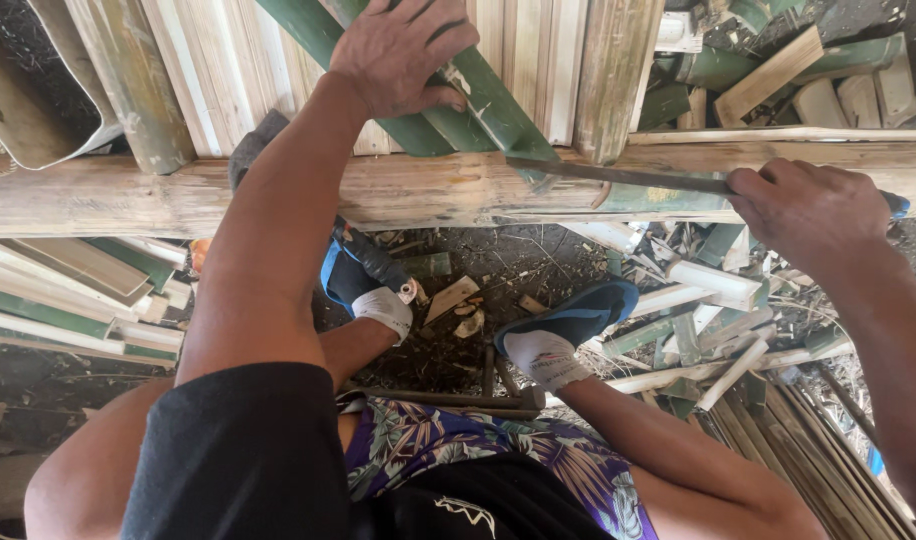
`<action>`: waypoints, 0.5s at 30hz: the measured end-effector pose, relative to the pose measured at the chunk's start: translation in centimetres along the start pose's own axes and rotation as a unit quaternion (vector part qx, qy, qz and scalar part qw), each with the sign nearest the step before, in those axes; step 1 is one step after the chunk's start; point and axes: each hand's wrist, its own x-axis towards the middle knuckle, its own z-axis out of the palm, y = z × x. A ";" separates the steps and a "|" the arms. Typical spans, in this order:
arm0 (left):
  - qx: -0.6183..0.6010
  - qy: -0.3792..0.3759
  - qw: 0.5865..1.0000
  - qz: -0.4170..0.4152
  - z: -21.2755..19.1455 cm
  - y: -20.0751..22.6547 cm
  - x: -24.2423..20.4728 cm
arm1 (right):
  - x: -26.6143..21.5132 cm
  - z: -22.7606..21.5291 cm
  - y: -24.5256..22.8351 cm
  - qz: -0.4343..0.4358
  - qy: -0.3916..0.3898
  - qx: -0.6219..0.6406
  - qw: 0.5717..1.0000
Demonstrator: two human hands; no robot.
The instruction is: The person sits cross-legged and assembles a bamboo frame by securing green bamboo strips to a base of white bamboo slats. They use a machete to trim the strips and a hammer to drive nails into the structure, working methodically along the frame's length.
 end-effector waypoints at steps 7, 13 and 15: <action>0.017 -0.020 1.000 -0.006 -0.1 0.2 0.0 | 0.6 -0.5 -0.1 -0.010 -0.031 -0.006 0.999; 0.002 0.006 1.000 0.007 -0.2 0.0 0.0 | 1.6 -2.0 -0.8 0.000 -0.076 0.002 0.997; -0.005 0.015 1.000 0.011 -0.1 0.0 0.0 | 2.7 -3.0 -1.3 0.015 -0.124 0.037 0.991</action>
